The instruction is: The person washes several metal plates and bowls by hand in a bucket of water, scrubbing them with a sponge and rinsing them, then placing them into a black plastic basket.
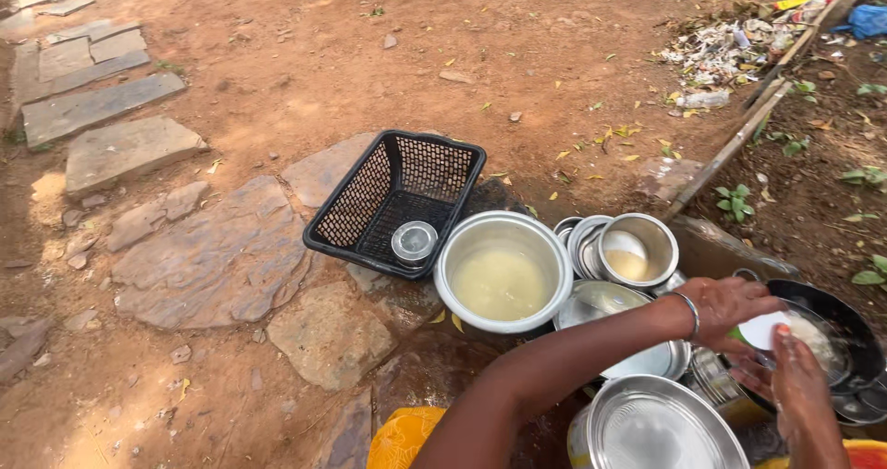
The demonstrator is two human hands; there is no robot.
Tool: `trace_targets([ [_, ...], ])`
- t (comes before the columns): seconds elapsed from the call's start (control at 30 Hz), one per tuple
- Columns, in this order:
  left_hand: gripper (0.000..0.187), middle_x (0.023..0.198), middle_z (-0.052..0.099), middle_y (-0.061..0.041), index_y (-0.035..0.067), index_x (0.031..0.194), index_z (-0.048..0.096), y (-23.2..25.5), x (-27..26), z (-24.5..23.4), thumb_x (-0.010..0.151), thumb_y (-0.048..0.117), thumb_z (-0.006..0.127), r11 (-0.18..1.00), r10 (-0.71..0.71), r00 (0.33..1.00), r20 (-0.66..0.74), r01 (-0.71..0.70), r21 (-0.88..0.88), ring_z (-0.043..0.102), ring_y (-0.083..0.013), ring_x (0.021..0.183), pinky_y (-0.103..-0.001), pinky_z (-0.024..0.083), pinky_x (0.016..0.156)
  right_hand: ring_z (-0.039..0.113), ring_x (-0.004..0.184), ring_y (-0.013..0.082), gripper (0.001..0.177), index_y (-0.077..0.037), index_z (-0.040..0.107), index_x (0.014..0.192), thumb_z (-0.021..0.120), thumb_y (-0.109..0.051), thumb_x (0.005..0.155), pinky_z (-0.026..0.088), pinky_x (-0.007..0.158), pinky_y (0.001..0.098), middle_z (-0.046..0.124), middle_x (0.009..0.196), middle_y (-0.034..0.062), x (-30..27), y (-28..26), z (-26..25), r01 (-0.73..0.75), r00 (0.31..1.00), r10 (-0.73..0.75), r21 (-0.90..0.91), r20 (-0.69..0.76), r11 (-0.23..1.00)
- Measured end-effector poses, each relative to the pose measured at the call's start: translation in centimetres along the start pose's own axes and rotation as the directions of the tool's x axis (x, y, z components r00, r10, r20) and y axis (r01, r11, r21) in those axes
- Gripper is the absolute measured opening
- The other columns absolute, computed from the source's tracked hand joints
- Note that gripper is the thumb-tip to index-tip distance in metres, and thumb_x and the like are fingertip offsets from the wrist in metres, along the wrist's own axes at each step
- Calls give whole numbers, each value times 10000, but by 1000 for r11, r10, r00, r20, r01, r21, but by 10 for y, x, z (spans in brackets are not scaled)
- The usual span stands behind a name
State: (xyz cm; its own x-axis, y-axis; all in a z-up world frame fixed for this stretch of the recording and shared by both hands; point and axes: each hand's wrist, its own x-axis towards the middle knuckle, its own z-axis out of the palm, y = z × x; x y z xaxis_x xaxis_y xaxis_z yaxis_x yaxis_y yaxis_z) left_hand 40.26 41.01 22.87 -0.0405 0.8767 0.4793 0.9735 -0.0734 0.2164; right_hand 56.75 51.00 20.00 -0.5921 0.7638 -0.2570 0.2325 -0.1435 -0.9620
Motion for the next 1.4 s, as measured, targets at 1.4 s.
trace_targets([
  [1.4,691,1310,561,-219,43,1339,569,-402,-402,-165,822,409,845,-22,-902,146,-407,925,380,546,-409,1274,-516,548,921,710,1165,263,520,-128,670,1327,618,-475,944,570,973,421,737,1258,105,52,7,35,59,974,137,-785,181,617],
])
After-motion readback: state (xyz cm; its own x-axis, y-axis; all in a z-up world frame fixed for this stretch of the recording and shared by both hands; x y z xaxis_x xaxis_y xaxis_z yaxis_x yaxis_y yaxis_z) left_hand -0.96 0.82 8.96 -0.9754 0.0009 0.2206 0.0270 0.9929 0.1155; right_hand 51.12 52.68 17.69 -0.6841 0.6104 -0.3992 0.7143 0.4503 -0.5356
